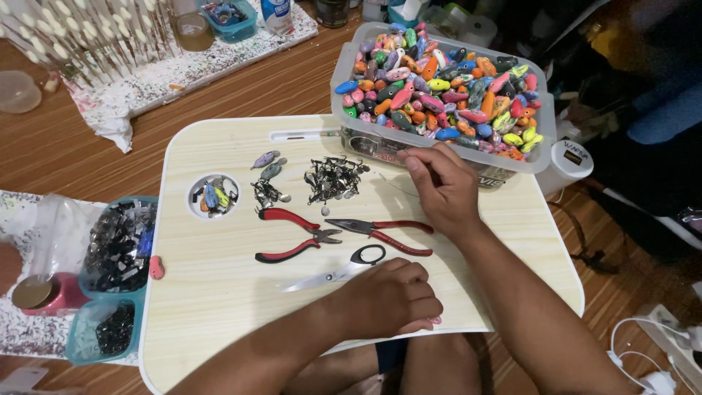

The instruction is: Assembling a fishing lure by attaching a hook, weight, and soft plastic body using pliers.

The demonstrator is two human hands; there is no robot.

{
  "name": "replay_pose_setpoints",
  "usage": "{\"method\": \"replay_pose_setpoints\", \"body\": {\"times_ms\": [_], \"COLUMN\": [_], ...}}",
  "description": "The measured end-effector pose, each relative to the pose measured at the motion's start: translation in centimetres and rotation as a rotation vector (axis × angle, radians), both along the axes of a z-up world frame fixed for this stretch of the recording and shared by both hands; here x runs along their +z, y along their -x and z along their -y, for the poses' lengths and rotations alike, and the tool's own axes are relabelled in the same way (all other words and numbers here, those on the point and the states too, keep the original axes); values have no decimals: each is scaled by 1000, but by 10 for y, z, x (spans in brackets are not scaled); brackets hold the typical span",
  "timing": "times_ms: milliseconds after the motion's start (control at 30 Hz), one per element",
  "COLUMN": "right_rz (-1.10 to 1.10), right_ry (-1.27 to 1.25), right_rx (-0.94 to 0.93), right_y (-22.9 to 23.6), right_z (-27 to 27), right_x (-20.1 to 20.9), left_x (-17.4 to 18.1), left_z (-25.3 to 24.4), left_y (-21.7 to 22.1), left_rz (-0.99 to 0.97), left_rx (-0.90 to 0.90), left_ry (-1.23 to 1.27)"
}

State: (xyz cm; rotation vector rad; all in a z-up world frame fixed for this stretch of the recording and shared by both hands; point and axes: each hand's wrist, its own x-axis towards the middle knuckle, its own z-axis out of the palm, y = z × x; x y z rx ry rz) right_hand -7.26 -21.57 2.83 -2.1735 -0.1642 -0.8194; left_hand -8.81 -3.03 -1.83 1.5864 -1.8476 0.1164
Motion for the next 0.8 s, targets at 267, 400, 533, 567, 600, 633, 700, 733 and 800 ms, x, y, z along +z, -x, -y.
{"method": "replay_pose_setpoints", "body": {"times_ms": [267,400,533,567,600,633,700,733,800], "right_rz": [205,218,219,222,224,224,229,229,229], "right_ry": [-37,-22,-17,-29,-41,-40,-36,-31,-61], "right_rx": [14,8,-24,-25,-23,-30,-47,-51,-58], "right_y": [-8,-6,-6,-6,-5,-4,-5,-5,-5], "right_z": [6,6,6,5,4,4,5,6,8], "right_x": [-11,-9,-10,-9,-7,-7,-4,-4,-4], "left_x": [-11,-18,-9,-7,-6,-3,1,0,-1], "left_z": [-11,-18,-18,-17,-17,-17,-15,-13,-10], "left_y": [-68,-89,-87,-87,-86,-85,-85,-86,-88], "left_rz": [-17,-1,32,23,13,12,-7,-9,-18], "left_rx": [465,656,684,692,704,697,717,713,735], "left_ry": [173,220,227,213,199,199,161,164,121]}}
